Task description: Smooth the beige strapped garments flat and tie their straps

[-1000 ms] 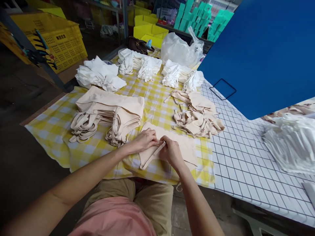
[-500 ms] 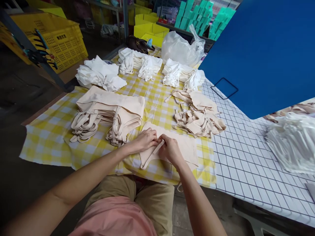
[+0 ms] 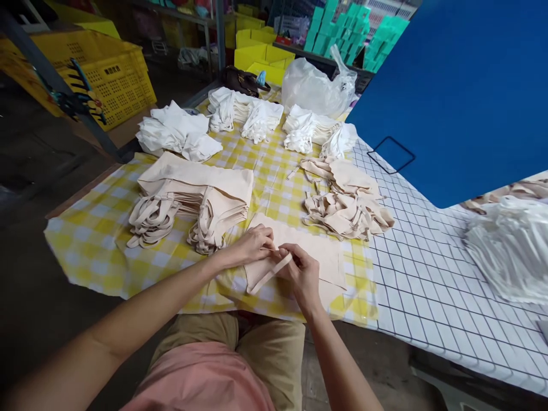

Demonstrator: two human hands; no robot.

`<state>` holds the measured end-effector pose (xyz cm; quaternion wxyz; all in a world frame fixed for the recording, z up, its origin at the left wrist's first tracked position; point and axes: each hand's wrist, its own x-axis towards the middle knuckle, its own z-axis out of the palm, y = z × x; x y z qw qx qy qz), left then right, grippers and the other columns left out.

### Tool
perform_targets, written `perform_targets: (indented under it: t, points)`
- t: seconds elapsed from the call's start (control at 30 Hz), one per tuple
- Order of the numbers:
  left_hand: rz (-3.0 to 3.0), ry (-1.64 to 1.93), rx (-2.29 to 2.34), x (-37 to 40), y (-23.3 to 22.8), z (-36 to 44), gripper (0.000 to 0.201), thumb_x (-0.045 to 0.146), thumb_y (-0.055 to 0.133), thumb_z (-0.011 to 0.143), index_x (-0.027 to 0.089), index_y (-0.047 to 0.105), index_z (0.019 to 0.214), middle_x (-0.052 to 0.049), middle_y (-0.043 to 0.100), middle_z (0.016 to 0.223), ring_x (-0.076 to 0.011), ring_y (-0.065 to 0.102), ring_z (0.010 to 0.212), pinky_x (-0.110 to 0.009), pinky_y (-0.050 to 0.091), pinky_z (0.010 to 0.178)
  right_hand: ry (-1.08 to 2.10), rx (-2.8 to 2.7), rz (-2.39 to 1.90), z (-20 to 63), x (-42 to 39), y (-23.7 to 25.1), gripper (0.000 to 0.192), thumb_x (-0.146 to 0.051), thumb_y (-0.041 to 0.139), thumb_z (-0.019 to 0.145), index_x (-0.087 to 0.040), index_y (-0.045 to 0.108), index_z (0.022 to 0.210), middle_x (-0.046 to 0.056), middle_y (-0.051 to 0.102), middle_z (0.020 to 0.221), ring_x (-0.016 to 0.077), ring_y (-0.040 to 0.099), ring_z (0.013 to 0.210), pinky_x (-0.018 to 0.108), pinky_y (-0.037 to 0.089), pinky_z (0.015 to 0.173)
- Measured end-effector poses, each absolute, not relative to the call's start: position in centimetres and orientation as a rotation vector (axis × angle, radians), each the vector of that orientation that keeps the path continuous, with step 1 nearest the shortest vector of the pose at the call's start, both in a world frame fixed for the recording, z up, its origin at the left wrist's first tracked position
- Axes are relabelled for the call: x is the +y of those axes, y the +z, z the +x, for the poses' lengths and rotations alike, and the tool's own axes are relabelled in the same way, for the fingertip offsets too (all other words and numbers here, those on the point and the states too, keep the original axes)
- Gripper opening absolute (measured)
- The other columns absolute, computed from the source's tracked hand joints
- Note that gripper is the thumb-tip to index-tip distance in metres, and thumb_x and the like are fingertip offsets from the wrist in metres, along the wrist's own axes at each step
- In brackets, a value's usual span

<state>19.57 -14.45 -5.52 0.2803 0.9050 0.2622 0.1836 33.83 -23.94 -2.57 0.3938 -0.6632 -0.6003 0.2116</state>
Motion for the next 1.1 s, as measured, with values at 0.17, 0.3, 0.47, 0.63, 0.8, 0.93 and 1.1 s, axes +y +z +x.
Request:
perform_targets:
  t: [0.17,0.3,0.47,0.63,0.8,0.93,1.1]
  points:
    - [2.375,0.384,0.611,-14.3,-4.3,18.4,0.016,0.017,0.059,0.074,0.018,0.070,0.085,-0.003,0.058,0.090,-0.0171,0.051,0.091,-0.026,0.041,0.081,0.274,-1.860,-1.518,33.4,-28.6,-1.2,0.018,-0.021,0.048,0.086,-0.018,0.065,0.087,0.000,0.057,0.062,0.0097,0.049,0.051,0.019,0.037,0.048]
    - [2.392,0.316,0.591,-14.5,-3.5,17.8,0.021,0.015,0.058,0.071,0.017,0.069,0.088,-0.004,0.058,0.096,-0.0175,0.052,0.093,-0.026,0.042,0.083,0.103,-2.318,-1.303,32.1,-32.1,-1.2,0.027,-0.014,0.042,0.087,-0.021,0.066,0.098,0.001,0.055,0.059,0.0125,0.050,0.054,0.021,0.037,0.049]
    - [2.338,0.380,0.830,-14.4,-2.9,17.7,0.023,0.015,0.047,0.079,0.016,0.064,0.095,-0.005,0.058,0.100,-0.0159,0.056,0.093,-0.024,0.044,0.083,0.221,-2.216,-1.610,35.6,-32.0,-1.8,0.033,-0.019,0.039,0.087,-0.021,0.059,0.113,0.005,0.061,0.074,0.0161,0.056,0.065,0.025,0.044,0.056]
    - [2.380,0.266,1.464,-14.1,-1.7,19.4,0.029,0.018,0.047,0.083,0.006,0.055,0.108,-0.018,0.055,0.109,-0.0268,0.056,0.101,-0.033,0.046,0.081,-0.055,-1.472,-2.332,44.1,-26.3,-2.3,0.023,-0.030,0.044,0.079,-0.016,0.063,0.082,0.009,0.060,0.076,0.0194,0.055,0.062,0.031,0.041,0.058]
    - [2.201,0.003,1.660,-13.0,-0.8,21.1,0.031,0.023,0.054,0.082,0.000,0.056,0.102,-0.028,0.058,0.102,-0.0299,0.062,0.092,-0.033,0.047,0.071,0.241,-1.354,-2.492,46.6,-22.2,-3.0,0.023,-0.039,0.057,0.067,-0.020,0.050,0.054,0.004,0.054,0.055,0.0166,0.048,0.050,0.027,0.032,0.049]
    - [2.243,0.009,1.555,-12.2,-0.8,20.7,0.015,0.020,0.055,0.077,0.007,0.062,0.079,-0.020,0.065,0.085,-0.0283,0.062,0.086,-0.032,0.045,0.067,0.328,-1.421,-2.344,46.0,-21.9,-3.4,0.024,-0.030,0.054,0.064,-0.021,0.040,0.047,-0.005,0.042,0.043,0.0115,0.040,0.044,0.023,0.029,0.045]
    - [2.217,0.125,1.481,-12.1,-1.7,19.6,0.007,0.015,0.052,0.067,0.013,0.056,0.062,-0.004,0.059,0.060,-0.0187,0.058,0.064,-0.025,0.039,0.055,0.602,-1.401,-2.029,46.4,-23.7,-2.4,0.024,-0.040,0.055,0.069,-0.017,0.054,0.061,-0.003,0.052,0.052,0.0123,0.048,0.050,0.023,0.036,0.046]
